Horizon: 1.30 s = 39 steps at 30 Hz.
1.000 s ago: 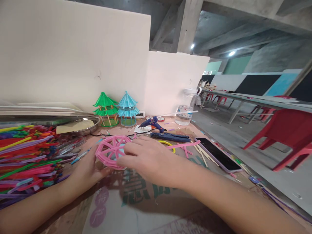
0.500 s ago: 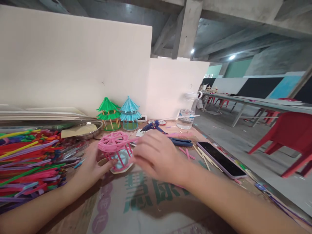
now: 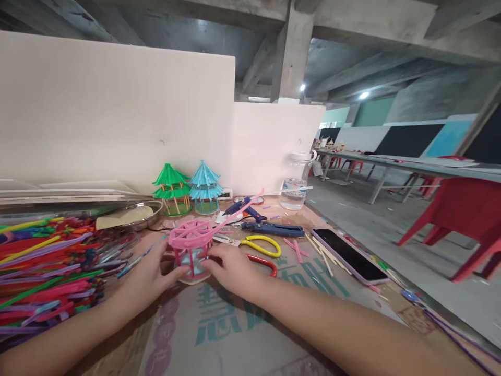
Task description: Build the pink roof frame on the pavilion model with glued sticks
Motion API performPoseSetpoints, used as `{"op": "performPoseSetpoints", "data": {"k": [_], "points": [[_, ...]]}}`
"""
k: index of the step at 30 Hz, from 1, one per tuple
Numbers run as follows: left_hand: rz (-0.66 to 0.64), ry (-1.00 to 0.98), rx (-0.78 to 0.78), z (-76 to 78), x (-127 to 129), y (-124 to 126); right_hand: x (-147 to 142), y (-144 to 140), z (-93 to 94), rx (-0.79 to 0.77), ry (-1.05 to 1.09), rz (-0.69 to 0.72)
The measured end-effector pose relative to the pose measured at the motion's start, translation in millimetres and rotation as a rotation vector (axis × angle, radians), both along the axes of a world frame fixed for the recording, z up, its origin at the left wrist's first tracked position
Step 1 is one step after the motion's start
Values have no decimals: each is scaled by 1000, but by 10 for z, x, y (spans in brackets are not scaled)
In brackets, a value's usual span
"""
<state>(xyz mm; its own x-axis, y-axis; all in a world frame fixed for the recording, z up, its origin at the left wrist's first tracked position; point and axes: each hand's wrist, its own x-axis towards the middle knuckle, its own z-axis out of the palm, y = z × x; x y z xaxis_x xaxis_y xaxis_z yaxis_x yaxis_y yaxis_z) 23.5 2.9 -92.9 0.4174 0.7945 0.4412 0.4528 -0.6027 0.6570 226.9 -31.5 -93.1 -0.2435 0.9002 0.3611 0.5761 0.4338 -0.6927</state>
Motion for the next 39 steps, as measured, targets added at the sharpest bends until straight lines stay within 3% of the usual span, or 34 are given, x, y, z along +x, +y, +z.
{"op": "performPoseSetpoints", "data": {"k": [4,7,10,13,16,20,30,39], "points": [[-11,81,175,134,-94,87,-29,-50,10,-45,4,-5],[69,189,345,337,-204,120,-34,-60,6,-71,2,-21],[29,294,584,517,-247,37,-38,-74,5,-53,17,30],[-39,326,840,582,-188,-115,-59,-108,-4,-32,50,90],[-76,348,961,573,-101,-221,-96,-149,-28,-105,137,135],[-78,341,1020,579,-56,-241,-135,-184,-53,-222,228,221],[-91,369,1003,565,-73,-269,-141,-221,29,-211,205,192],[-107,362,970,576,-47,-288,-165,-214,-17,-281,242,191]]}}
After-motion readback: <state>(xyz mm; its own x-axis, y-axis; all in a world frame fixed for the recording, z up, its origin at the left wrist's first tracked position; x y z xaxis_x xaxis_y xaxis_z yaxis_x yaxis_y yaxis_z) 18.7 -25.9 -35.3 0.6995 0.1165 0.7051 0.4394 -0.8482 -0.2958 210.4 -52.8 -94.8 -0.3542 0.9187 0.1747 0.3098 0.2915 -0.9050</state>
